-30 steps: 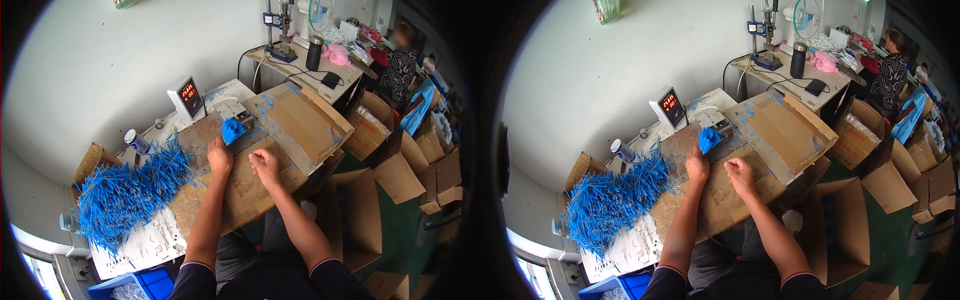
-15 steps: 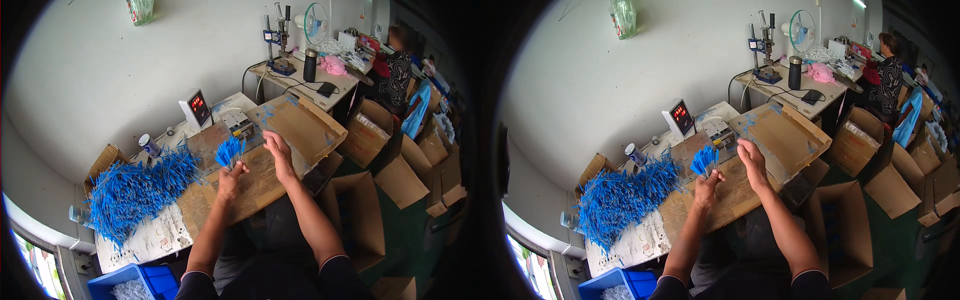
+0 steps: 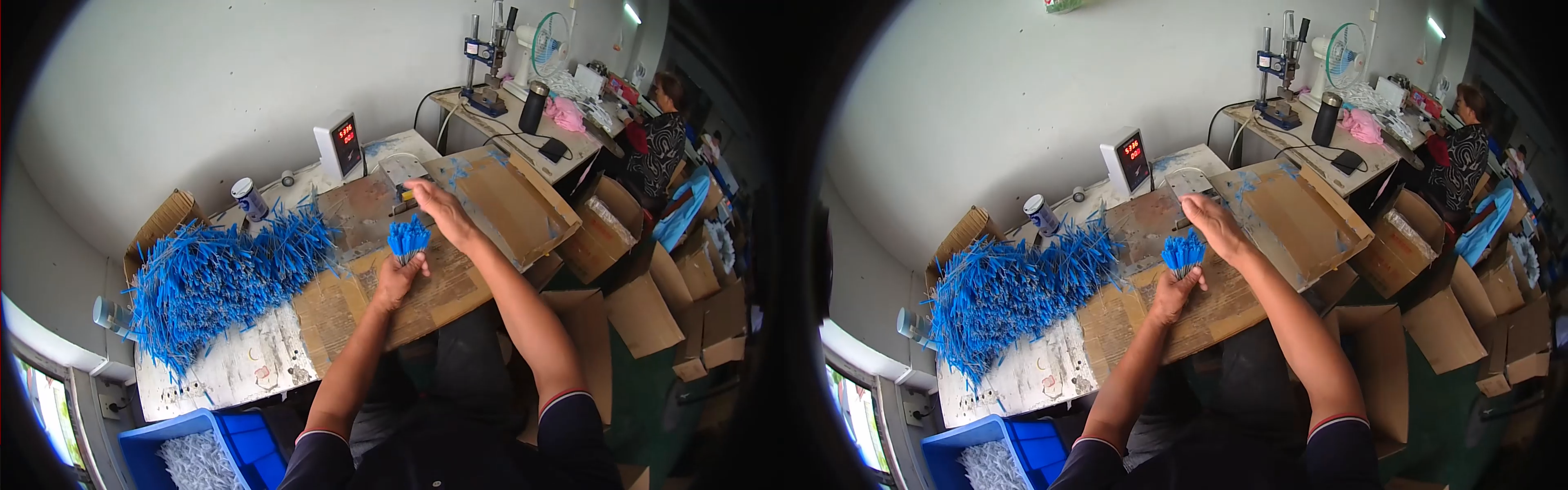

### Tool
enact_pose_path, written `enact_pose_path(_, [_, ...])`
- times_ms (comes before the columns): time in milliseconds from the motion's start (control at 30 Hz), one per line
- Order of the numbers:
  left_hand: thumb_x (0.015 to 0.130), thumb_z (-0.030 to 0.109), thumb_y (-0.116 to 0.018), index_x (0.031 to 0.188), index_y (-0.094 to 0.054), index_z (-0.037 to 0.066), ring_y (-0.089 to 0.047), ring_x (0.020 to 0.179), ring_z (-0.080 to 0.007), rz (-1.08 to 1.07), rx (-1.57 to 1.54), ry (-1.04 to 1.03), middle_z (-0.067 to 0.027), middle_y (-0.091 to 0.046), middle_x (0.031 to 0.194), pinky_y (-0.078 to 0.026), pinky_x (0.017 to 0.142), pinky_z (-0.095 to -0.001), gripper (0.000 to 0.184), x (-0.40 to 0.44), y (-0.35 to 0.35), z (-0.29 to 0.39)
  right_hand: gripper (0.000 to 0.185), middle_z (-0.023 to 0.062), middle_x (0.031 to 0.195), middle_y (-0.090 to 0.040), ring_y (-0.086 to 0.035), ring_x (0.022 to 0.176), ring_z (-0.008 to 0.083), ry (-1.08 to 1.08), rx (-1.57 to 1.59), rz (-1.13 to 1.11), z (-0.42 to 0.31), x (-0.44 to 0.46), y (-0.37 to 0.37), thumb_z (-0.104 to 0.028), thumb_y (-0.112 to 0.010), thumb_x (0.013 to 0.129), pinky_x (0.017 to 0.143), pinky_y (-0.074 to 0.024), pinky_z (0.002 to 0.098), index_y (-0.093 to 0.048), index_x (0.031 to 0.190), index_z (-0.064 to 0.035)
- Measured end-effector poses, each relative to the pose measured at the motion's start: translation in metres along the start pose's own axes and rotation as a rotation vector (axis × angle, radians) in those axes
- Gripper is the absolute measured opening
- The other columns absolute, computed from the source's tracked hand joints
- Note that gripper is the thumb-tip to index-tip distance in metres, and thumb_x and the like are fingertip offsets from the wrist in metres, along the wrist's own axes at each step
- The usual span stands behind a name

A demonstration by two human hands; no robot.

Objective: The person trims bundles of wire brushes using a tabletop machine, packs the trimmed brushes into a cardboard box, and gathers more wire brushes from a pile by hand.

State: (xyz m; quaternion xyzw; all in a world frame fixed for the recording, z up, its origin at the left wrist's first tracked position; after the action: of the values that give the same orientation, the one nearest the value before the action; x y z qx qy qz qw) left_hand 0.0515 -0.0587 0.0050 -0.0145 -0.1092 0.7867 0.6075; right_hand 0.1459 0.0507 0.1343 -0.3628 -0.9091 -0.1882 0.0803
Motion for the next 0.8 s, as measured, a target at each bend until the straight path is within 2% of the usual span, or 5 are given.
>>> enact_pose_path(100, [0.102,0.024,-0.062,0.091,-0.066,0.007,-0.058,0.072,-0.0102,0.008,-0.073,0.044,-0.0011,-0.067,0.080,-0.044,0.068,-0.0241,0.021,0.003,0.007,-0.004,0.063,0.0131,0.138,-0.058,-0.050,0.132,0.0248,0.003,0.043,0.028,0.003,0.005,0.001,-0.056,-0.039,0.105,0.108,-0.0419,0.0394,-0.057,0.138,-0.0049])
enact_pose_path(367, [0.100,0.017,-0.064,0.098,-0.062,0.001,-0.063,0.068,-0.0187,-0.086,-0.368,0.145,-0.0070,-0.062,0.080,-0.057,0.064,-0.0354,0.016,-0.001,0.008,0.002,0.068,0.0214,0.142,-0.053,-0.049,0.134,0.0306,-0.126,0.207,-0.005,0.031,-0.018,-0.019,-0.035,-0.076,0.089,0.110,-0.0411,0.0415,-0.051,0.140,0.0026])
enact_pose_path(600, [0.099,0.015,-0.065,0.103,-0.062,0.002,-0.063,0.074,-0.0184,-0.249,-0.482,0.113,-0.0061,-0.063,0.084,-0.057,0.072,-0.0364,0.013,-0.009,0.008,0.011,0.070,0.0193,0.142,-0.053,-0.048,0.136,0.0288,-0.145,0.629,0.055,0.026,-0.037,-0.040,-0.015,-0.081,0.083,0.110,-0.0425,0.0404,-0.048,0.143,-0.0003])
enact_pose_path(667, [0.098,0.015,-0.067,0.101,-0.066,0.003,-0.064,0.081,-0.0169,-0.190,-0.180,-0.061,-0.0055,-0.067,0.091,-0.054,0.076,-0.0346,0.013,-0.009,0.009,0.008,0.070,0.0164,0.136,-0.058,-0.056,0.128,0.0247,-0.205,0.416,-0.107,0.013,-0.043,-0.048,-0.010,-0.082,0.080,0.106,-0.0460,0.0374,-0.049,0.141,-0.0015])
enact_pose_path(800, [0.093,0.003,-0.064,0.106,-0.069,0.001,-0.063,0.093,-0.0127,0.050,0.087,-0.223,-0.0052,-0.072,0.097,-0.053,0.082,-0.0336,0.014,-0.010,0.016,0.016,0.059,0.0132,0.119,-0.068,-0.064,0.111,0.0251,0.282,-0.080,0.050,-0.017,-0.054,-0.053,-0.029,-0.082,0.081,0.096,-0.0510,0.0378,-0.059,0.129,-0.0021])
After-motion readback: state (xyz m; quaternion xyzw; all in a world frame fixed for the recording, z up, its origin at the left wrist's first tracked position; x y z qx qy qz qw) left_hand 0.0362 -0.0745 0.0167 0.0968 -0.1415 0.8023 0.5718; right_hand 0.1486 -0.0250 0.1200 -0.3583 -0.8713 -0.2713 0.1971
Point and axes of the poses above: each hand's wrist, its own x-axis towards the middle knuckle, its own y-axis out of the back of the hand, z = x × y, the point moved 3 cm from there along x, towards the middle knuckle
